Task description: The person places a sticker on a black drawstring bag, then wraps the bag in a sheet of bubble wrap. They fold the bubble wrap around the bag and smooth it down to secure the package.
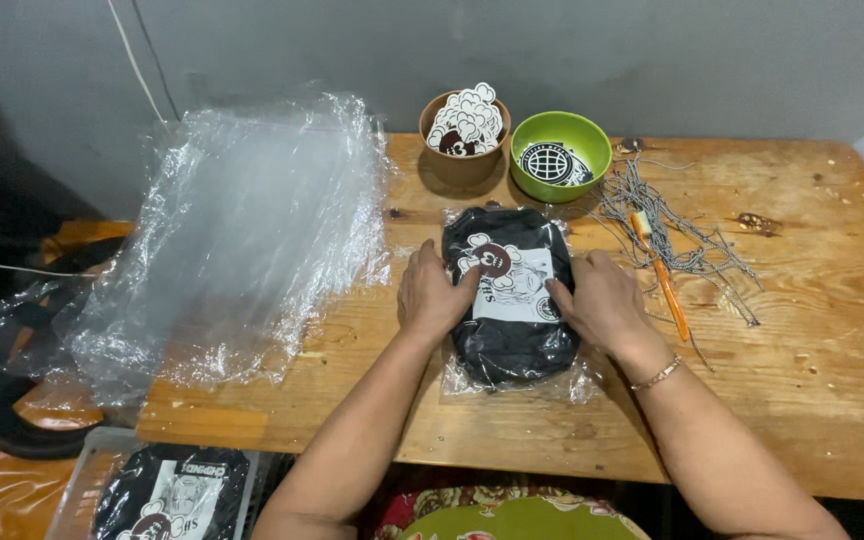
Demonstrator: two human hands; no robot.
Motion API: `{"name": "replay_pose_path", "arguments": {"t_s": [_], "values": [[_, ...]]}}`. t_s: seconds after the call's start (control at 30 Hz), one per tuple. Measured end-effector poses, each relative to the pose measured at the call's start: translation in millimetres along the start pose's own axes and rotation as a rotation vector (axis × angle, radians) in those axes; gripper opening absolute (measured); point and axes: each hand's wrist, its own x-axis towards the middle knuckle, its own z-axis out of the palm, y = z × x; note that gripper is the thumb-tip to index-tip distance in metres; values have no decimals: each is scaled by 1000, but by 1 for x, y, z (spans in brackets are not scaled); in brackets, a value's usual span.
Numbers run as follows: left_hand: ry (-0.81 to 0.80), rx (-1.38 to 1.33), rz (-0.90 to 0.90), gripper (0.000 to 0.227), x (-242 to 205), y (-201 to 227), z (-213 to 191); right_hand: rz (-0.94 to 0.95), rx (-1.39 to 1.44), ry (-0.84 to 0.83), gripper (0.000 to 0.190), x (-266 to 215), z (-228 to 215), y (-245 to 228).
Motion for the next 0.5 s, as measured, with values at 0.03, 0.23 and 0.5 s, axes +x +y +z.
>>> {"name": "replay_pose_path", "arguments": {"t_s": [0.03, 0.23, 0.5], "values": [[1, -1, 1, 88, 3, -3, 1, 0, -1, 2, 63, -1, 2, 0], [0, -166, -41, 59, 2, 1, -12, 22, 148, -23, 61, -7, -15, -13], [46, -755, -8, 68, 28, -23, 26, 36, 332, 4, 61, 9, -2, 9]]}}
